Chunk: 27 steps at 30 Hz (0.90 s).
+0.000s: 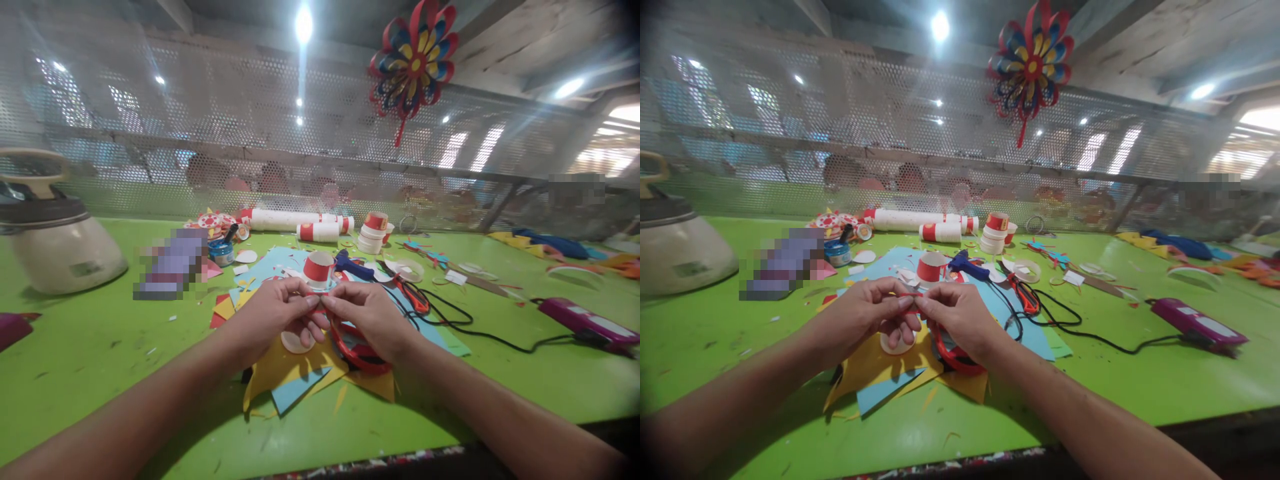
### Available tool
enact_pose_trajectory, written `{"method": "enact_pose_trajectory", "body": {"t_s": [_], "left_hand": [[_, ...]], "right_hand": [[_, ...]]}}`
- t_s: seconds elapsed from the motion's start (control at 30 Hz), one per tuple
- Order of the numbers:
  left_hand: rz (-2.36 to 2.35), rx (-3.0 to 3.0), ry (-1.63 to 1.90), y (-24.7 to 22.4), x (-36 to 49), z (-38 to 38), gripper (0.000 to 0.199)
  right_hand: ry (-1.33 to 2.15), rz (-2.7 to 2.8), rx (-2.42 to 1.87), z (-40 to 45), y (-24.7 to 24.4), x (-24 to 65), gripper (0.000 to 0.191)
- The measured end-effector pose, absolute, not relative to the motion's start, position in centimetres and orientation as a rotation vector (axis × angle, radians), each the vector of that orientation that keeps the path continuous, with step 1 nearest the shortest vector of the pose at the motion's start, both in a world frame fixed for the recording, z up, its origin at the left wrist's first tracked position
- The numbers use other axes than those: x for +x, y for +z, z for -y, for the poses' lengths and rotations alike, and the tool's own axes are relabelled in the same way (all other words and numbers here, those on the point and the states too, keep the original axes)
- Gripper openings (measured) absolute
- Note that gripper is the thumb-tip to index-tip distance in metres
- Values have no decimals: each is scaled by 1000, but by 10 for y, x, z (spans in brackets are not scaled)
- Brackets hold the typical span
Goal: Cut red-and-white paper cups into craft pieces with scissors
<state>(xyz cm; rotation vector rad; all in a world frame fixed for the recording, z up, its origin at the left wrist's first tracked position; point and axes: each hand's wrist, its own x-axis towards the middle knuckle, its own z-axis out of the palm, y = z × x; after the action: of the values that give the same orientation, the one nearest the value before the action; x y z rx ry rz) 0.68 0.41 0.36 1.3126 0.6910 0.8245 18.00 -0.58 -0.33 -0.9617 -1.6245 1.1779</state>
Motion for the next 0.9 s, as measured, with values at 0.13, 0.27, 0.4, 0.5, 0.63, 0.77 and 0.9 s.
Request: {"method": "enact_pose_trajectory", "body": {"t_s": [0.13,0.27,0.4,0.5,0.63,0.77,0.9], "left_hand": [[-660,1261,821,2,6,-4,20],[-613,1229,801,1,5,-5,15],[-602,1205,792,0,4,-6,14],[-618,1209,772,-1,5,-6,18],[-595,1234,755,1,5,-5,18],[-591,1291,767,0,4,-3,12],[-611,1372,793,0,4,-2,18]], "right_hand": [[1203,1615,-967,7,-2,179,29],[1210,1597,-969,7,-3,179,29],[1205,1583,-982,6,-3,180,30],[1212,1585,-995,6,-2,180,31],[1234,1591,-997,6,-1,181,31],[1225,1596,-980,5,-3,182,30],[1192,1603,-958,5,-3,182,29]]}}
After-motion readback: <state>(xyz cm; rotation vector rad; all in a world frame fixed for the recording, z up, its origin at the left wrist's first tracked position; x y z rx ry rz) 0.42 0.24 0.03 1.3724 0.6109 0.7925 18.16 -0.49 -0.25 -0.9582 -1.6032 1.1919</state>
